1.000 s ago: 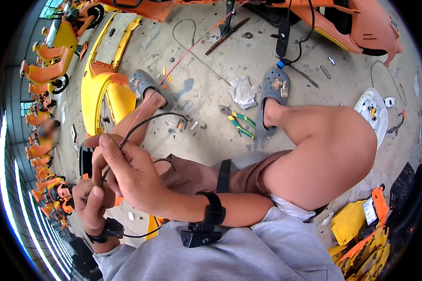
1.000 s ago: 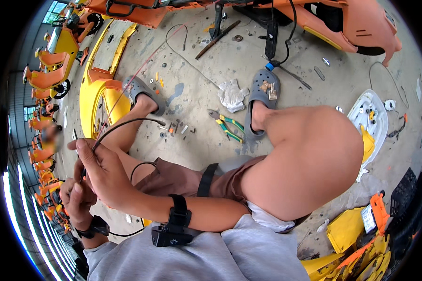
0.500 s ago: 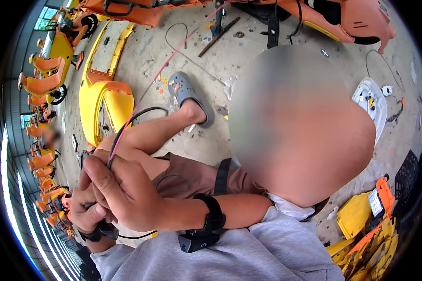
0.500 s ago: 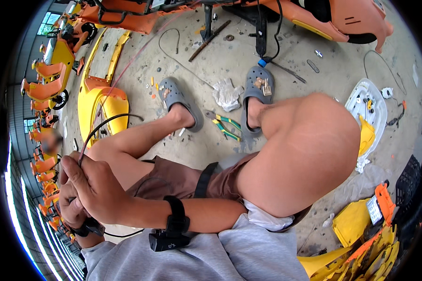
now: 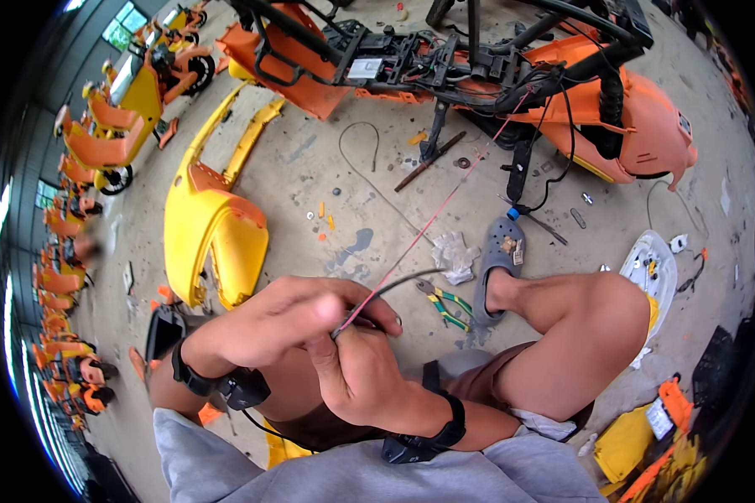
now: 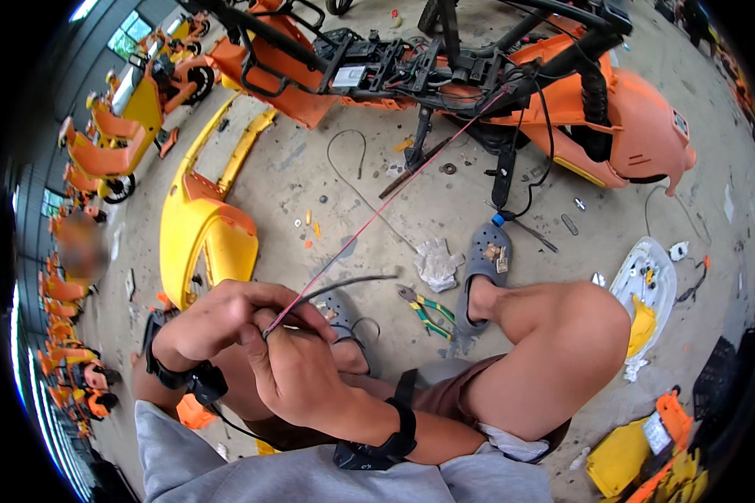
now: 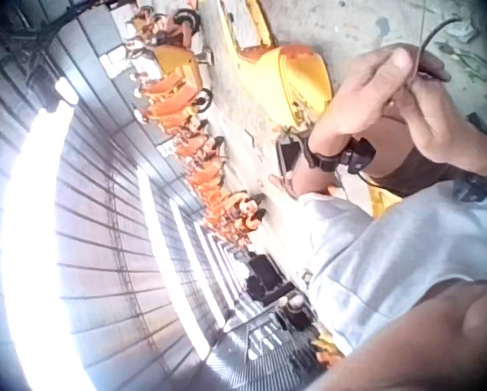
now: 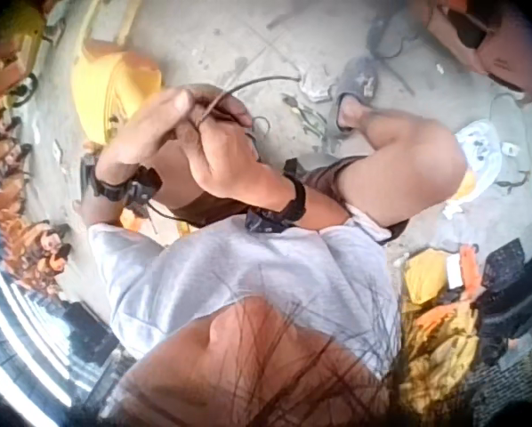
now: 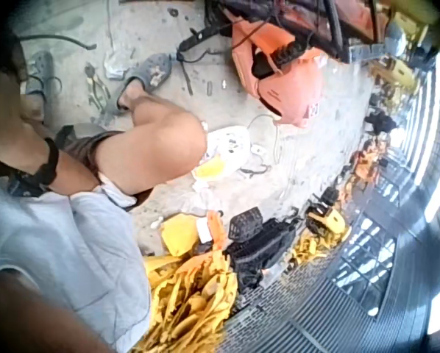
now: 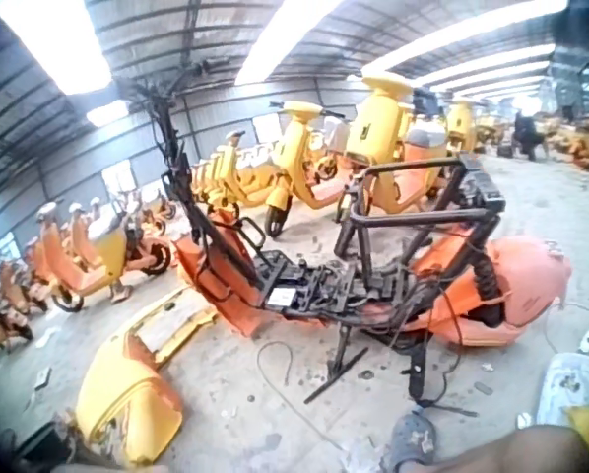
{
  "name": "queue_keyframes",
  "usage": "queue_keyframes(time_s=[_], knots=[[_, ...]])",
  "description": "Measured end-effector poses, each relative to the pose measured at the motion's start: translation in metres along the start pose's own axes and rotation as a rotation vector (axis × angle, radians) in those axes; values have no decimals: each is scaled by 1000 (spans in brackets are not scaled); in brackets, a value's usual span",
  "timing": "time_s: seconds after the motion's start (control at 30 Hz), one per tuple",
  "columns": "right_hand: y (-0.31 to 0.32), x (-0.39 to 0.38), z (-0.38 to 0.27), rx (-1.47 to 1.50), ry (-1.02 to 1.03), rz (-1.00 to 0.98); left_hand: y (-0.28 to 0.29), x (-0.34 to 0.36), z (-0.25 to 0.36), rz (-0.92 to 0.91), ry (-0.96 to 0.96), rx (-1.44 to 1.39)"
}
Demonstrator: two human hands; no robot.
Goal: The person manipulates electrical wiring on the frame of an orange electric scooter, using pliers to strip insulation and a screwdriver to adjust components.
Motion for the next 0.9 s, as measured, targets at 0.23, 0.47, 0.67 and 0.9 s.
queue_keyframes(time_s=[0.23, 0.47, 0.67, 0.9], knots=[[-13, -8, 27, 88, -64, -40, 22, -9, -18, -45, 70, -112], [-33, -16, 52, -96, -109, -174, 38, -34, -39, 25, -95, 13], [-40, -8, 44, -261, 70, -139, 38, -39, -53, 178, -205, 156], [-32, -23, 21, -279, 81, -153, 23, -39, -30, 73, -148, 315]])
Point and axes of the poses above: each hand's wrist, its own x-axis towards the middle knuckle, its own y-axis out of the back of the hand, z = x × y, the point moved 4 cm from there along x, towards the middle knuckle, and after that the axes turned 4 degrees about -y, right-handed, at the moved point
